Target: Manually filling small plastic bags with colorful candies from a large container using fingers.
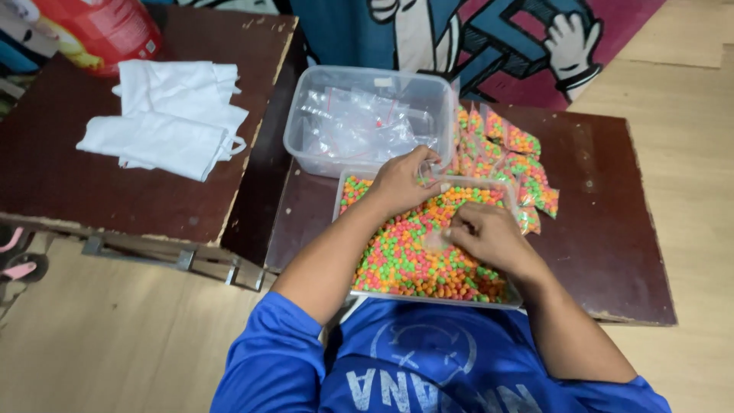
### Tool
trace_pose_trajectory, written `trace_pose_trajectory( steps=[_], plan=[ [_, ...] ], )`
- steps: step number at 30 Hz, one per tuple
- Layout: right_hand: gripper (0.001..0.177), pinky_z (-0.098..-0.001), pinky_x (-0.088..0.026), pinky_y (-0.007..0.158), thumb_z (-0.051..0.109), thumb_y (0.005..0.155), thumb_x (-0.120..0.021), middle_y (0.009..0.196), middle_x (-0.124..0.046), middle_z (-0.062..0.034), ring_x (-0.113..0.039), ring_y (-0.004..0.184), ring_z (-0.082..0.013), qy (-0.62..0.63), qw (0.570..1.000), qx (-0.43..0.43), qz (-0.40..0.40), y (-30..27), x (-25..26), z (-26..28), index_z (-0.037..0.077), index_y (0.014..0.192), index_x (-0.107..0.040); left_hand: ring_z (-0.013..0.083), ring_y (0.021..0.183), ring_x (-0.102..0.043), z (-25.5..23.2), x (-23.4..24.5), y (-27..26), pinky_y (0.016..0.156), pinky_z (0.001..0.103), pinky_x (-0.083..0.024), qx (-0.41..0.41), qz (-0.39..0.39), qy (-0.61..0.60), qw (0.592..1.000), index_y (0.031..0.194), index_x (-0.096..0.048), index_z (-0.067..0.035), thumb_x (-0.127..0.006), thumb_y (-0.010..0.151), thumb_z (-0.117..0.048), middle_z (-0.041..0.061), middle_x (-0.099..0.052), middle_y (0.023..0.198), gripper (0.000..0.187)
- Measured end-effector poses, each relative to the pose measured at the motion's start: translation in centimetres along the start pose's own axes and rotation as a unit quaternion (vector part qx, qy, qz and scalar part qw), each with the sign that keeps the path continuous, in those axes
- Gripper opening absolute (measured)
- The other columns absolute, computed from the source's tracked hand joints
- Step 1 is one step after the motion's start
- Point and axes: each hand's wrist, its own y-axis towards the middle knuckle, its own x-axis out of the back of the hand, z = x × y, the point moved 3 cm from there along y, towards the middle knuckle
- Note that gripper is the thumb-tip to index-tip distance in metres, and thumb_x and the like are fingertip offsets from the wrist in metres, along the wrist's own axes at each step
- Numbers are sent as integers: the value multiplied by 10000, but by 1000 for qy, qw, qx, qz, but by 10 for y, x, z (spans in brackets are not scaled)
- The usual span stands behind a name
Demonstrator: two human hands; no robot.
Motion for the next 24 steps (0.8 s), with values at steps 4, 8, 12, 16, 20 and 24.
trace_pose_trajectory(
  steps=[4, 8, 12, 16, 20, 24],
  plan=[
    [187, -489, -544, 764, 347, 891, -701, 841, -713, -103, -707, 888, -382, -44, 997, -71, 5, -4, -4, 0, 162, 870, -718, 354, 973, -728, 8, -7, 1, 842, 465, -557, 6, 0, 10, 1000, 1156, -583, -264, -810, 730, -527, 85, -734, 912, 549],
    [159, -458, -557, 812, 357, 916, -698, 895, -699, -48, -706, 956, -333, -76, 993, -82, -42, -5, 1, 4, 213, 979, -722, 348, 972, -729, 6, -6, 1, 841, 465, -558, 4, 4, 16, 1000, 1151, -584, -272, -810, 725, -520, 76, -737, 919, 542],
    [157, -419, -560, 806, 331, 988, -659, 926, -643, -21, -697, 964, -291, -153, 977, -67, -131, -11, -10, -25, 230, 1096, -711, 339, 965, -731, 2, -3, 0, 836, 460, -561, 4, 9, 15, 1000, 1149, -589, -274, -811, 729, -519, 69, -737, 906, 534],
    [120, -435, -574, 802, 294, 1002, -592, 981, -637, -19, -690, 997, -311, -201, 971, -83, -97, -11, -16, -27, 269, 1074, -685, 329, 945, -729, 3, -2, 1, 830, 448, -559, 0, 13, -2, 1000, 1142, -594, -267, -823, 723, -512, 47, -719, 855, 536],
    [103, -448, -577, 764, 339, 945, -594, 928, -623, -4, -701, 934, -306, -218, 973, -72, -39, -11, -30, -42, 254, 965, -649, 350, 964, -722, 2, -1, 0, 841, 470, -555, 13, 22, 4, 1000, 1159, -593, -277, -822, 726, -529, 78, -726, 878, 551],
    [115, -473, -568, 751, 322, 939, -568, 951, -620, -27, -693, 952, -335, -210, 974, -83, -16, -11, -33, -48, 218, 947, -617, 324, 939, -727, 2, 0, 0, 835, 445, -558, 31, 24, 8, 999, 1151, -614, -267, -836, 736, -498, 53, -724, 856, 524]
  ],
)
